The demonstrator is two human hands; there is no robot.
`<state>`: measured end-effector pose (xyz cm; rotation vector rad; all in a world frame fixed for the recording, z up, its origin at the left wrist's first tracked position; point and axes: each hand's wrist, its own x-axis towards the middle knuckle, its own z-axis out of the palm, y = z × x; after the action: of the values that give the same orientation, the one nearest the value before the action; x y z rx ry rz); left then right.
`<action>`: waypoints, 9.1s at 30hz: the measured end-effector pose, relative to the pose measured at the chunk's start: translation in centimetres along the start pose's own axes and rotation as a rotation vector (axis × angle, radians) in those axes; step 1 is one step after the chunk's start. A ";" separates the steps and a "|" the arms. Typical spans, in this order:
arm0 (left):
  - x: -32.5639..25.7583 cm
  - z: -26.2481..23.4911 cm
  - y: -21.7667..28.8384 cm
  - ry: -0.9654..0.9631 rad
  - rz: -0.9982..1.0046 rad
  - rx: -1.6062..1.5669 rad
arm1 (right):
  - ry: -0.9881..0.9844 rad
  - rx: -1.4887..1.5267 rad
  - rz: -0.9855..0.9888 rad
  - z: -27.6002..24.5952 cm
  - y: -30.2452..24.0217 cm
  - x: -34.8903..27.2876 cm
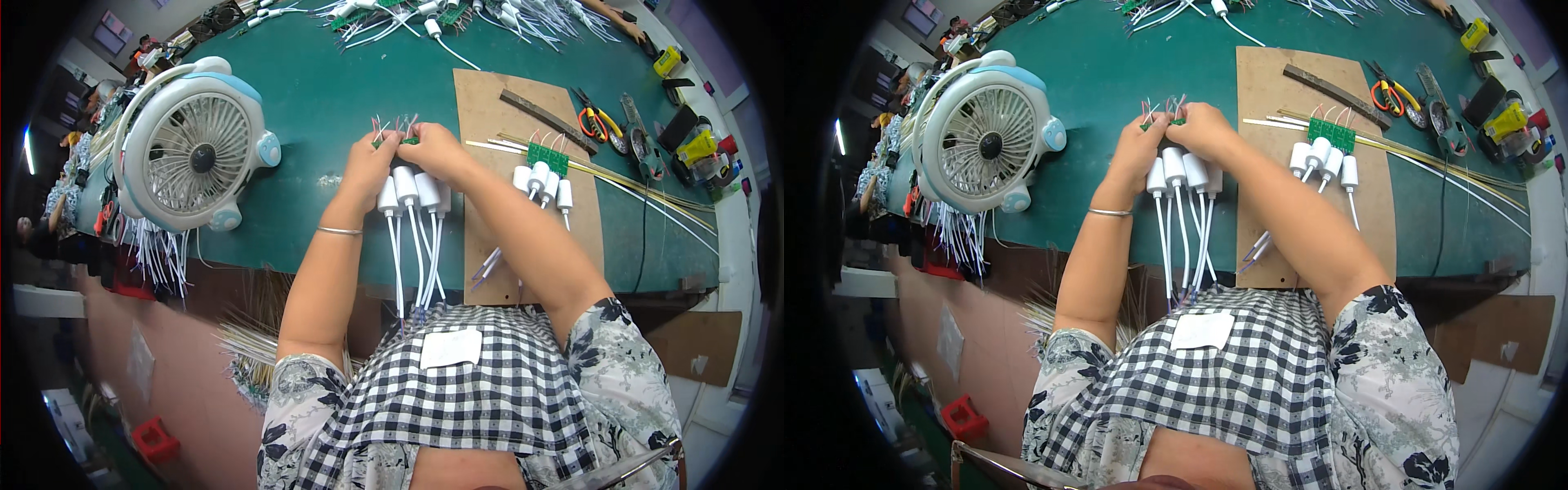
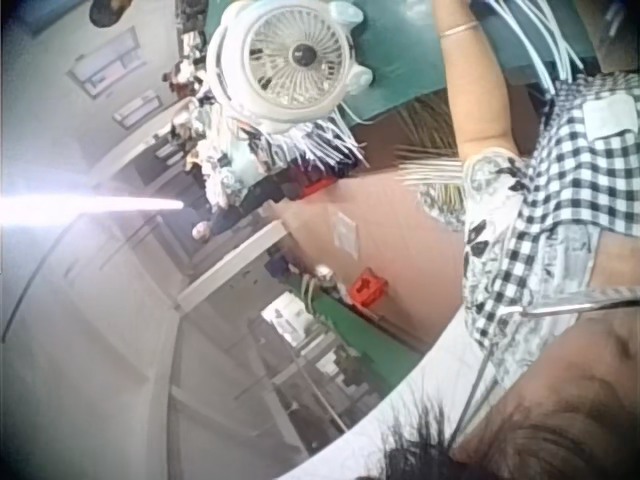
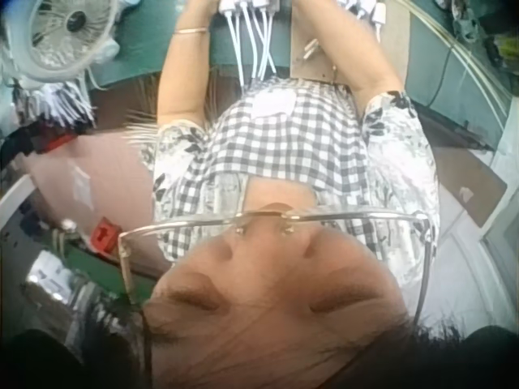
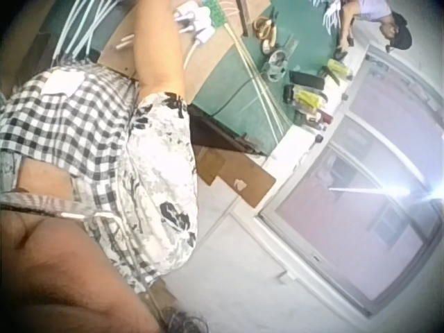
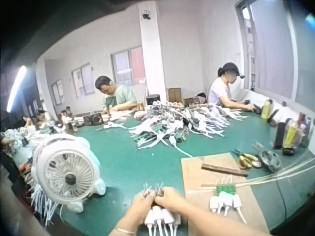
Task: The person assembles electronic modules onto a green printed circuit board by hand, connecting wires and plastic components.
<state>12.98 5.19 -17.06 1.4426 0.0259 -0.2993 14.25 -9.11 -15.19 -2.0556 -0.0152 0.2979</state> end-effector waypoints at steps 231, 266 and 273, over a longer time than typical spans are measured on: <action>-22.3 5.8 -2.9 -0.257 0.456 0.383 | -0.116 -0.601 -0.699 -11.3 -7.5 -21.9; -9.5 10.7 4.4 -0.352 1.318 0.342 | -0.121 0.069 -0.980 -11.1 -1.6 -19.8; -10.4 10.8 5.3 -0.369 1.096 0.491 | -0.421 0.324 -0.402 -12.2 -1.6 -19.6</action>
<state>2.40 -2.90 -8.44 1.6413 -1.1672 0.3669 -1.89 -21.52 -4.26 -1.5946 -0.5920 0.4429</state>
